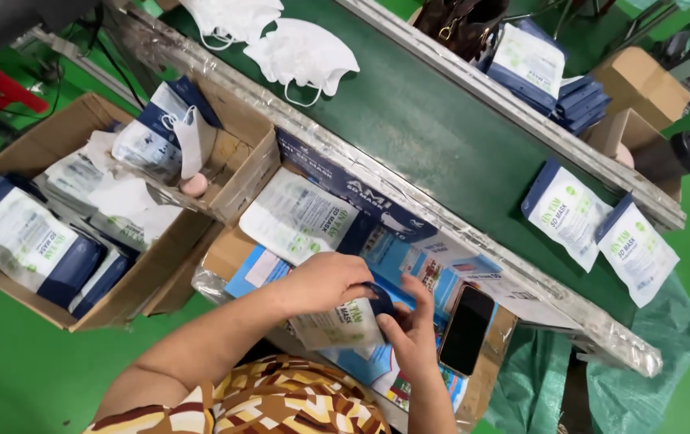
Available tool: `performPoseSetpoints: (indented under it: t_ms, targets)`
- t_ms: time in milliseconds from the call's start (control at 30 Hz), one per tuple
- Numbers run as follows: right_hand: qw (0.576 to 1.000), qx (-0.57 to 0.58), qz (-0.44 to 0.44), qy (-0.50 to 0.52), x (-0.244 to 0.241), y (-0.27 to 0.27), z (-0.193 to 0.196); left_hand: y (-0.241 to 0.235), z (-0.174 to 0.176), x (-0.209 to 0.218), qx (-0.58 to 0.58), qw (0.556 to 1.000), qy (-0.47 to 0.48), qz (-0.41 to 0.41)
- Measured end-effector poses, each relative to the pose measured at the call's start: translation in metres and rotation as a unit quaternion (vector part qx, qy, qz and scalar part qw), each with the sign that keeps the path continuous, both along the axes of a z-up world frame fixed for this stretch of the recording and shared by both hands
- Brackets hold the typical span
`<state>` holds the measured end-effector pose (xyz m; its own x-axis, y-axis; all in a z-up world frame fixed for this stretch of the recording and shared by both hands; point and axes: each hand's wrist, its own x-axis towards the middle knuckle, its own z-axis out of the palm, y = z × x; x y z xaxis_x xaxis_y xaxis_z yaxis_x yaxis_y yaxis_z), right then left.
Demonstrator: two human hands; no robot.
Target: Packaging face masks into boxes in a manufacturing environment.
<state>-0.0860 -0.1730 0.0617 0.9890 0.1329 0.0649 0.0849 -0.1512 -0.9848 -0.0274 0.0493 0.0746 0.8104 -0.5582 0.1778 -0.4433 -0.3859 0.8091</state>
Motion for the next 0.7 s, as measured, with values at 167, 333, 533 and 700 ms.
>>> performPoseSetpoints:
  t_ms: [167, 333, 533, 700]
  targets:
    - [0.997, -0.01, -0.015, 0.073, -0.007, -0.017, -0.058, -0.012, -0.009, -0.01, 0.04, 0.993, -0.101, -0.038]
    - [0.995, -0.069, 0.021, 0.07, 0.005, -0.02, -0.063, -0.002, -0.005, -0.011, 0.032, 0.991, -0.131, -0.011]
    - [0.971, -0.224, 0.083, 0.002, 0.014, -0.023, -0.047, 0.008, 0.015, -0.011, -0.049, 0.996, -0.073, 0.027]
    - [0.992, -0.064, 0.078, 0.076, 0.018, -0.058, -0.079, 0.015, 0.021, -0.001, -0.039, 0.998, -0.046, 0.033]
